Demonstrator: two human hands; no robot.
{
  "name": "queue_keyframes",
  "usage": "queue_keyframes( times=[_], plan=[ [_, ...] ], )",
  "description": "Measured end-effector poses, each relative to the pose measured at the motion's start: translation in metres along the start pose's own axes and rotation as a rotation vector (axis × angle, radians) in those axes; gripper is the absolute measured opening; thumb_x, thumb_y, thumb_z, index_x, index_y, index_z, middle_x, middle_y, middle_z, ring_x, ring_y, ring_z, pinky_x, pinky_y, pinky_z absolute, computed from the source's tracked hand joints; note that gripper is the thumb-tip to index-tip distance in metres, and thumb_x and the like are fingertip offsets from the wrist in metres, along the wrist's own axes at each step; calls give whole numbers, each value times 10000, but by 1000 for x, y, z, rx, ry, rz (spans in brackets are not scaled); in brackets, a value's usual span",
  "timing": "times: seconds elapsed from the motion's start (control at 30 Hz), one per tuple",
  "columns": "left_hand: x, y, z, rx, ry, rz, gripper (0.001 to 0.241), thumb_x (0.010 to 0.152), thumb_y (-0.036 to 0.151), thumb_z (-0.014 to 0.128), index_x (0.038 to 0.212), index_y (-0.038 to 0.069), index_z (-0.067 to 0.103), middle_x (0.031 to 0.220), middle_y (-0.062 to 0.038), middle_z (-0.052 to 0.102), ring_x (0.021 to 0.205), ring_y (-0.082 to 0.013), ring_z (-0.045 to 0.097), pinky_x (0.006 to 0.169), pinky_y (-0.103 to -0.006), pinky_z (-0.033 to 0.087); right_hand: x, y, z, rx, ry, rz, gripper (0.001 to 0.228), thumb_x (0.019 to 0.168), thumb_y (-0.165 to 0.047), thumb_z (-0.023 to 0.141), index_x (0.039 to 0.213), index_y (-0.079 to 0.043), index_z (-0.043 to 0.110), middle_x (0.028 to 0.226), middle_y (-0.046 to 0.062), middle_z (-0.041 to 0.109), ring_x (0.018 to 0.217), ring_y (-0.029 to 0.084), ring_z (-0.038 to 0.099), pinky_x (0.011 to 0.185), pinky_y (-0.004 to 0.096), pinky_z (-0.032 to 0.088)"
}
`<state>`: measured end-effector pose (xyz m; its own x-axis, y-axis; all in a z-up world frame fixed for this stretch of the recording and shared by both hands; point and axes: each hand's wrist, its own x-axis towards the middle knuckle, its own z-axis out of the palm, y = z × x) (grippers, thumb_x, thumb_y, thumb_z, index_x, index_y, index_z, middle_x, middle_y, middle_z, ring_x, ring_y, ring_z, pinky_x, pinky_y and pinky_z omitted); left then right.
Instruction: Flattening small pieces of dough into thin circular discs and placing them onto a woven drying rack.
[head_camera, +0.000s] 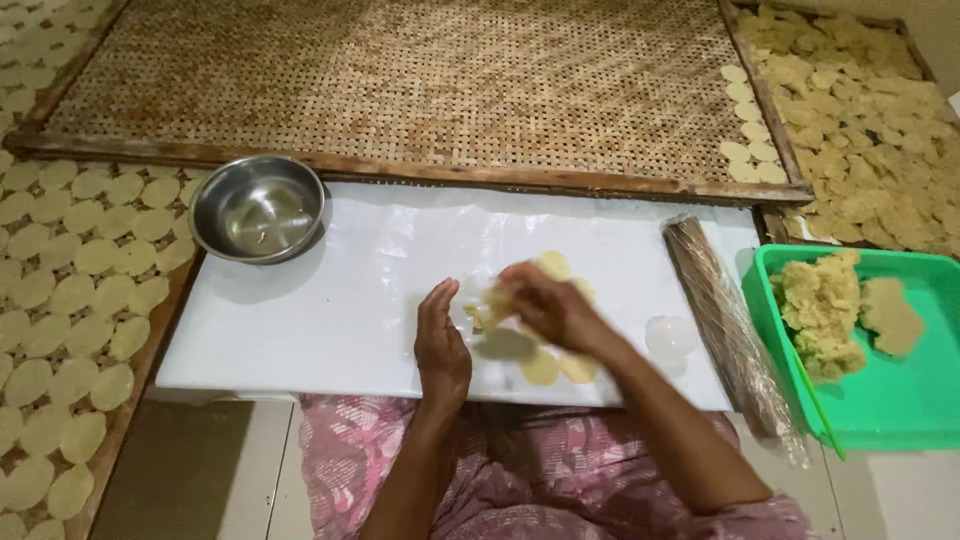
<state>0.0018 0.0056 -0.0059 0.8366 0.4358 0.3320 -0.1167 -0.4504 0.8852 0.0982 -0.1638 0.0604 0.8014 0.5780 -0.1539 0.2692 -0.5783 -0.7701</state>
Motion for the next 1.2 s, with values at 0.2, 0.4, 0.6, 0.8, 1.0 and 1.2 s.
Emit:
queue_keyframes(
  times=[0.2, 0.4, 0.6, 0.8, 1.0, 1.2],
  plan=[
    [-2, -17, 7, -81, -65, 67, 416, 1077, 49, 403, 1479, 79, 507, 1520, -170, 517, 1423, -342, 499, 1130, -417, 456, -6, 3, 65, -355, 377, -679, 280, 904, -98, 693, 1178, -150, 678, 1100, 48, 777, 996, 262, 750, 823, 353, 620],
    [1, -9, 9, 9, -148, 16, 423, 1039, 81, 468, 1454, 94, 549, 1468, -163, 583, 1355, -338, 581, 1094, -406, 503, -8, 2, 62, -141, 266, -414, 289, 914, -75, 739, 1197, -62, 684, 1031, 125, 760, 898, 260, 749, 749, 346, 618],
    [1, -5, 8, 17, -131, 37, 589, 895, -63, 517, 1461, 99, 528, 1468, -157, 574, 1368, -332, 558, 1105, -408, 491, -24, 34, -17, 143, 327, -148, 201, 918, -82, 725, 1118, -79, 699, 1130, 70, 745, 1002, 176, 754, 860, 287, 655],
    [-2, -5, 6, 43, -26, 76, 666, 872, -167, 406, 1468, 105, 529, 1490, -148, 542, 1416, -325, 514, 1190, -431, 424, -85, 47, -87, 212, 606, 90, 138, 932, -115, 759, 982, -14, 678, 1106, 90, 755, 982, 162, 719, 856, 306, 608],
    [-2, 0, 3, 68, -37, 78, 668, 882, -176, 382, 1462, 113, 541, 1500, -142, 518, 1418, -325, 494, 1161, -429, 441, -123, 58, -69, 203, 643, 194, 110, 969, -124, 670, 952, -26, 717, 1048, 78, 776, 920, 131, 718, 833, 286, 576],
    [-3, -4, 4, 81, -30, 90, 675, 878, -173, 400, 1465, 127, 541, 1498, -131, 513, 1411, -323, 503, 1163, -429, 449, -138, 90, -35, 197, 536, 230, 231, 1040, -185, 588, 959, -57, 761, 1020, 64, 800, 881, 144, 751, 787, 306, 587]
  ],
)
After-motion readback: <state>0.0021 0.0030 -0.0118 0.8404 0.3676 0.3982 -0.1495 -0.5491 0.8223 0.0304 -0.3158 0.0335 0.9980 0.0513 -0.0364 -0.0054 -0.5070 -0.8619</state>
